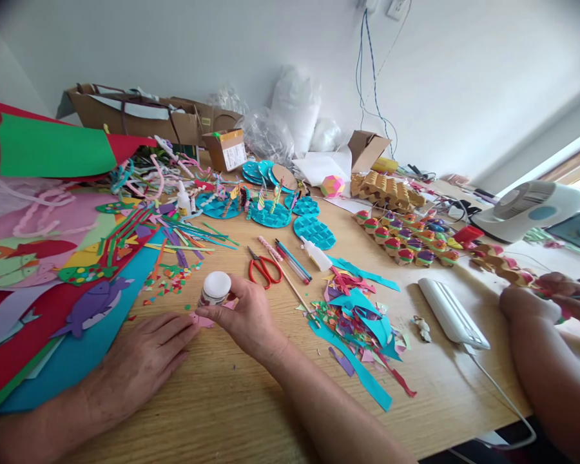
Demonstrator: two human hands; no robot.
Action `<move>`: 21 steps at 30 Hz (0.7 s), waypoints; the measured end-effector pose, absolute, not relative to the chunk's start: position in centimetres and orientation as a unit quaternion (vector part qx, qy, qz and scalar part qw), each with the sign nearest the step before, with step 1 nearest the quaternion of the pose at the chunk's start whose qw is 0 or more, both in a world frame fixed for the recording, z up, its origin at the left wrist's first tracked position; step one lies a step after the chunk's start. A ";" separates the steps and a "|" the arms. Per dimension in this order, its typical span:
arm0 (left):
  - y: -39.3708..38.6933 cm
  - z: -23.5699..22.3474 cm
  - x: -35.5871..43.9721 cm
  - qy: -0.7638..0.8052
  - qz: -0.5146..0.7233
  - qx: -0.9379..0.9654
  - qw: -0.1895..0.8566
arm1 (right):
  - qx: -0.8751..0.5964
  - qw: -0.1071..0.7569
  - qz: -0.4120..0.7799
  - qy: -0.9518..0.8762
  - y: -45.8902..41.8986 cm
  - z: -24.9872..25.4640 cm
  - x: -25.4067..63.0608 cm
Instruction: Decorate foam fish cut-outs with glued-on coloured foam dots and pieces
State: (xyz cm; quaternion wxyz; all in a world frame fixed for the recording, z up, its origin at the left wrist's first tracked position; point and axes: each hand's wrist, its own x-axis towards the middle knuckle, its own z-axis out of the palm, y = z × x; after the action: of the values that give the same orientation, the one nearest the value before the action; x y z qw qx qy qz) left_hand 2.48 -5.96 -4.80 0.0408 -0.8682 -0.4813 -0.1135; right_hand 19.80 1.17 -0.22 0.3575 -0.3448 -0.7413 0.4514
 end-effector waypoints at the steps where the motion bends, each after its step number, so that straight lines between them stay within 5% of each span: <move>1: -6.0 -4.8 2.5 -0.482 -0.115 -0.868 0.042 | -0.343 0.357 0.456 -0.740 1.2 -0.3 19.8; 21: -6.1 -4.1 2.7 -0.488 -0.104 -0.867 0.016 | -0.352 0.343 0.472 -0.731 1.3 -1.0 19.5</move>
State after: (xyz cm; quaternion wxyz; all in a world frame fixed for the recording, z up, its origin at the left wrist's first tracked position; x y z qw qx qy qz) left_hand 2.67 -6.06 -4.05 0.0162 -0.8667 -0.4876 -0.1037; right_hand 19.50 1.25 -1.01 0.3429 -0.3524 -0.7315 0.4724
